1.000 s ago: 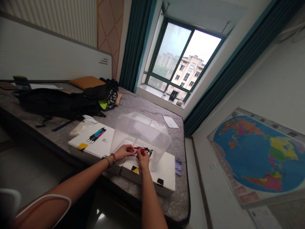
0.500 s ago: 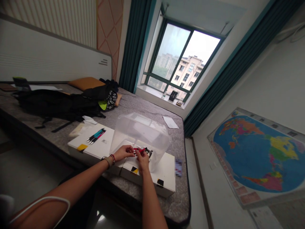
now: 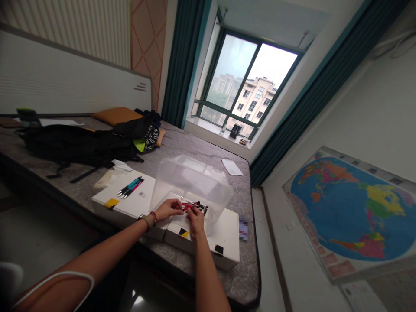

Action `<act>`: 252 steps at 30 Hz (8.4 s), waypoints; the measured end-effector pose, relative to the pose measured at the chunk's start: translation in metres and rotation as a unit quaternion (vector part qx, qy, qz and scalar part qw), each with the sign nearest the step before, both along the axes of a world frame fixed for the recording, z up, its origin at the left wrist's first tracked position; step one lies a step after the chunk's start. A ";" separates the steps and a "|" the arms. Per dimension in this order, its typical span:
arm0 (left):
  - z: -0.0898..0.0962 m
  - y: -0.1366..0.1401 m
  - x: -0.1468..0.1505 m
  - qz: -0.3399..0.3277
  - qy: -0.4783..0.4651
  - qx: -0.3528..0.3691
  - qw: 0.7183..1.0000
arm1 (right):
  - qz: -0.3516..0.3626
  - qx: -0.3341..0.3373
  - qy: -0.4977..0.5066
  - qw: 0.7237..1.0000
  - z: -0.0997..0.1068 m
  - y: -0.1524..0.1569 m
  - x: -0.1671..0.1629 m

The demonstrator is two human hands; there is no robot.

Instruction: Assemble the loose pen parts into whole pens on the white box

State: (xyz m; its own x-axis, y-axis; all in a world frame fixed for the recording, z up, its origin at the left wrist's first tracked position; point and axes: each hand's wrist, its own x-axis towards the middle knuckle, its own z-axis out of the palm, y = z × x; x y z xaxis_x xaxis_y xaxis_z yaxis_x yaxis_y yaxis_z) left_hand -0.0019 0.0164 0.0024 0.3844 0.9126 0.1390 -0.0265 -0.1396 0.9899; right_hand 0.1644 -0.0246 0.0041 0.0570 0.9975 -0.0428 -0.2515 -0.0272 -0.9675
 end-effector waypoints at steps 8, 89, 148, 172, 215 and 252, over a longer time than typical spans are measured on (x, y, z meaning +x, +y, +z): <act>-0.002 0.000 0.000 -0.003 -0.002 0.009 1.000 | 0.005 0.000 0.005 1.000 0.006 -0.004 -0.001; 0.051 0.057 0.030 0.000 0.647 0.236 0.725 | -0.081 0.002 0.046 0.996 -0.011 0.010 0.003; 0.063 0.037 0.047 -0.004 -0.023 -0.160 0.987 | 0.002 0.058 -0.005 0.998 -0.005 0.000 0.007; 0.070 0.032 0.041 -0.002 0.016 -0.187 0.982 | -0.049 0.036 0.000 0.998 -0.009 0.004 0.005; 0.013 0.024 0.032 0.245 -0.272 -0.251 0.896 | -0.038 0.005 -0.044 0.998 -0.006 0.008 -0.002; 0.007 0.020 -0.003 0.089 -0.209 -0.210 0.951 | 0.035 -0.042 -0.324 0.944 0.085 0.051 0.028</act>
